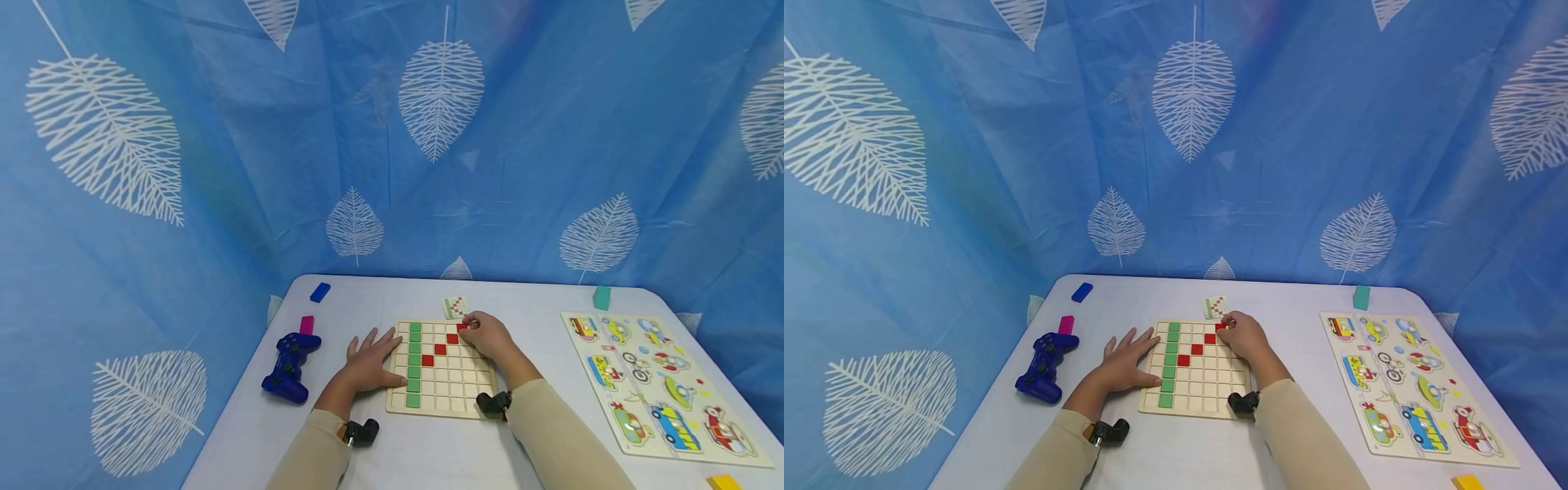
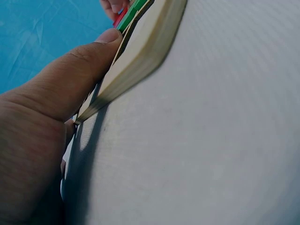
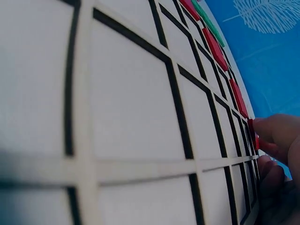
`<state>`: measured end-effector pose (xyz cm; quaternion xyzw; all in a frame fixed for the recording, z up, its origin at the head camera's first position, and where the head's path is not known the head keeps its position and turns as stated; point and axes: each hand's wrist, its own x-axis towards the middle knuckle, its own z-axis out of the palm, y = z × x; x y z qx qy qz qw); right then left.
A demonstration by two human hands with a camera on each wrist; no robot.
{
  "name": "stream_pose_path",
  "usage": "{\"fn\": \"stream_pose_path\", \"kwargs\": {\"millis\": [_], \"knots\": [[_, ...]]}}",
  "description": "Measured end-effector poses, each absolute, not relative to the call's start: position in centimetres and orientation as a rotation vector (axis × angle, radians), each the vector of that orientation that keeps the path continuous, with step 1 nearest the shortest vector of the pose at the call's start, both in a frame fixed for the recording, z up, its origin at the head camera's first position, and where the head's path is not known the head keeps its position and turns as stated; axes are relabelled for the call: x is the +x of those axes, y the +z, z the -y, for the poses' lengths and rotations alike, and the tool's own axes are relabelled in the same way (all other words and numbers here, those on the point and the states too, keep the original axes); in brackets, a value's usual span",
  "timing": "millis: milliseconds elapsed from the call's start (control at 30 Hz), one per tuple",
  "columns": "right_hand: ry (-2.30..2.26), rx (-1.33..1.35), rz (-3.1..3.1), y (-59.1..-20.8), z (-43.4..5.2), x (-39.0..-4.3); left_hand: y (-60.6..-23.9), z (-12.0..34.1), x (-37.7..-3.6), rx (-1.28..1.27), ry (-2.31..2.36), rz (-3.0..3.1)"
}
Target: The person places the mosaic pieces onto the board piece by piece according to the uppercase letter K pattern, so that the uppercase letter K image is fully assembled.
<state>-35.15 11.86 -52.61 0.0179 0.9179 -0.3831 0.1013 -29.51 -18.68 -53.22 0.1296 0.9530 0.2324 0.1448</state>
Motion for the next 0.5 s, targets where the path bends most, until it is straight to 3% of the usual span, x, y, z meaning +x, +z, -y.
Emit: {"fn": "stream_pose_path", "kwargs": {"millis": [500], "knots": [[-1.184, 0.069, -2.678, -52.95, -12.52, -35.02, -53.26, 18.67, -29.65, 0.373, 0.683, -2.733]]}}
